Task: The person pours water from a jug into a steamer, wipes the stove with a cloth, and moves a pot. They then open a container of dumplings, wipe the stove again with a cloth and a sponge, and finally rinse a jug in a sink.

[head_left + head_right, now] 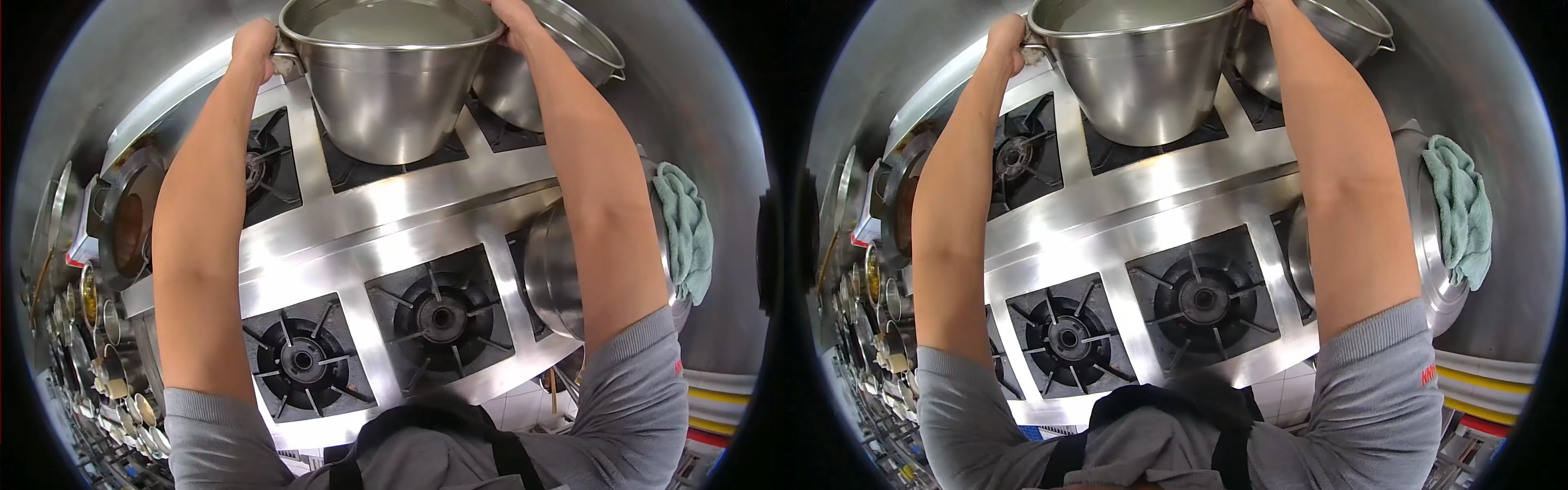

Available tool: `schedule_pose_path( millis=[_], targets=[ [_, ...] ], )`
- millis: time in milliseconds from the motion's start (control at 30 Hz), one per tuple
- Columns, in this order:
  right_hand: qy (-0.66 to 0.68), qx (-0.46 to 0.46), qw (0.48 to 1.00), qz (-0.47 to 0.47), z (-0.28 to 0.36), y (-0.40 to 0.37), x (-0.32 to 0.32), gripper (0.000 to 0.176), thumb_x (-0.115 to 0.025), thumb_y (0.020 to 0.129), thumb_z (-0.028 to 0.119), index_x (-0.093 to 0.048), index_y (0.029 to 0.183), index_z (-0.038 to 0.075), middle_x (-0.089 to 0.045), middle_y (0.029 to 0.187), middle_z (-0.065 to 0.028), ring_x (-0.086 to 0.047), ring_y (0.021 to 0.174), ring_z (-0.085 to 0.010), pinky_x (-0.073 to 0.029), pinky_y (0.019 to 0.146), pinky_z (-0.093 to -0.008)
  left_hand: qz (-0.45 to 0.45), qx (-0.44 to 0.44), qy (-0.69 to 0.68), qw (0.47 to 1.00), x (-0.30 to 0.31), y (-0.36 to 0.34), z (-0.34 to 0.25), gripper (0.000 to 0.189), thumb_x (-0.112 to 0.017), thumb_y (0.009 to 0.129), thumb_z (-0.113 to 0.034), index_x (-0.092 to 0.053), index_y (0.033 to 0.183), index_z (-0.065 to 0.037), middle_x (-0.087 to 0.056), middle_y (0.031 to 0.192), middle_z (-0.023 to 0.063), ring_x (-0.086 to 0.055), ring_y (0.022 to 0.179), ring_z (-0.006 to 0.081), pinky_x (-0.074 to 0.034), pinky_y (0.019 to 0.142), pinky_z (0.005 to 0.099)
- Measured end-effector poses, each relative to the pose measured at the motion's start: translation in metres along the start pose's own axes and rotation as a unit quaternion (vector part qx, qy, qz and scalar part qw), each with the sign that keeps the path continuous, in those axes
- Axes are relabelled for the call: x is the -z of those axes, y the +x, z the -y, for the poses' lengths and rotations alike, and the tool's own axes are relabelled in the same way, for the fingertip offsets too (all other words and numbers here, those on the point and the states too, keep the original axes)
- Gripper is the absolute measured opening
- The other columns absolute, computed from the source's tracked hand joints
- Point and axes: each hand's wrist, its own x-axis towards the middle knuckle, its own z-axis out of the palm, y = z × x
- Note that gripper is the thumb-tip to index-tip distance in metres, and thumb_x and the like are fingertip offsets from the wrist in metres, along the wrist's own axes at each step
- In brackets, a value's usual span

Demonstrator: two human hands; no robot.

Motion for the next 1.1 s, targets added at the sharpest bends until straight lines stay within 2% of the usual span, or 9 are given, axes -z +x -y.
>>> schedule_pose_path(
  millis=[200,233,333,400,767,833,967,1067,1100],
  targets=[
    [0.095,0.002,0.995,-0.026,0.002,-0.007,-0.017,0.019,-0.06,0.085,0.013,-0.069,0.093,-0.001,-0.067,0.085,-0.0153,-0.065,0.075,-0.0292,-0.053,0.064,-0.0434,-0.028,-0.009,-0.014,0.999,0.01,-0.031,-0.007,0.019,-0.047,0.083,-0.004,-0.055,0.094,0.009,-0.06,0.091,0.0187,-0.061,0.073,0.0276,-0.048,0.058,0.0468],
    [0.054,0.005,0.996,-0.067,0.007,-0.015,-0.019,0.022,-0.062,0.084,0.013,-0.069,0.095,-0.004,-0.067,0.088,-0.0174,-0.065,0.076,-0.0299,-0.052,0.065,-0.044,-0.025,-0.011,-0.014,1.0,0.006,-0.034,-0.011,0.019,-0.047,0.083,-0.004,-0.055,0.094,0.009,-0.06,0.091,0.0187,-0.061,0.073,0.0276,-0.048,0.058,0.0468],
    [0.036,0.008,0.997,-0.071,0.013,-0.026,-0.028,0.026,-0.062,0.083,0.014,-0.069,0.098,-0.006,-0.068,0.093,-0.0197,-0.066,0.08,-0.0307,-0.052,0.067,-0.045,-0.038,0.011,0.013,0.999,0.032,-0.009,-0.002,0.02,-0.048,0.084,-0.005,-0.054,0.096,0.009,-0.058,0.091,0.0181,-0.06,0.074,0.0268,-0.048,0.058,0.0475],
    [0.047,-0.032,0.995,-0.079,0.012,-0.028,-0.036,0.029,-0.062,0.083,0.014,-0.068,0.1,-0.008,-0.068,0.099,-0.0209,-0.066,0.084,-0.0311,-0.052,0.069,-0.0456,-0.049,0.007,0.015,0.999,0.035,-0.023,-0.008,0.019,-0.047,0.083,-0.005,-0.054,0.096,0.008,-0.058,0.091,0.018,-0.059,0.075,0.0265,-0.048,0.058,0.0475],
    [-0.001,-0.014,0.993,-0.113,0.013,-0.044,-0.062,0.037,-0.059,0.082,0.014,-0.064,0.108,-0.012,-0.067,0.106,-0.0231,-0.066,0.09,-0.0319,-0.05,0.071,-0.0427,-0.042,0.02,0.021,0.999,0.058,-0.046,-0.019,0.02,-0.045,0.085,-0.006,-0.055,0.094,0.008,-0.058,0.089,0.0172,-0.06,0.072,0.0271,-0.048,0.058,0.0475],
    [-0.02,-0.01,0.993,-0.115,0.011,-0.043,-0.069,0.035,-0.056,0.081,0.011,-0.064,0.106,-0.012,-0.067,0.104,-0.0239,-0.066,0.09,-0.0313,-0.05,0.071,-0.042,-0.081,0.028,0.031,0.996,0.069,-0.032,-0.013,0.017,-0.044,0.085,-0.007,-0.06,0.087,-0.002,-0.06,0.081,0.0129,-0.059,0.062,0.0233,-0.046,0.049,0.0429],
    [-0.022,-0.001,0.995,-0.1,0.012,-0.055,-0.078,0.031,-0.053,0.08,0.007,-0.065,0.102,-0.012,-0.067,0.103,-0.0253,-0.065,0.09,-0.03,-0.049,0.071,-0.0413,-0.056,0.033,0.025,0.998,0.083,-0.032,-0.015,0.019,-0.045,0.086,-0.009,-0.062,0.082,-0.003,-0.059,0.073,0.0116,-0.057,0.056,0.022,-0.044,0.046,0.0409],
    [-0.021,0.005,0.993,-0.119,0.017,-0.067,-0.096,0.031,-0.054,0.079,0.006,-0.065,0.102,-0.011,-0.066,0.102,-0.0259,-0.065,0.089,-0.0292,-0.049,0.072,-0.0402,-0.051,0.027,0.031,0.998,0.089,-0.036,-0.018,0.018,-0.042,0.086,-0.007,-0.057,0.089,0.003,-0.058,0.082,0.0137,-0.058,0.065,0.0241,-0.046,0.052,0.0439],
    [-0.057,-0.001,0.985,-0.166,0.022,-0.076,-0.111,0.035,-0.06,0.083,0.015,-0.064,0.106,-0.01,-0.068,0.101,-0.0202,-0.066,0.088,-0.0267,-0.049,0.073,-0.0375,-0.055,0.025,0.032,0.998,0.1,-0.038,-0.019,0.019,-0.041,0.086,-0.006,-0.055,0.093,0.006,-0.058,0.087,0.0148,-0.059,0.07,0.0251,-0.047,0.055,0.0455]
  ],
)
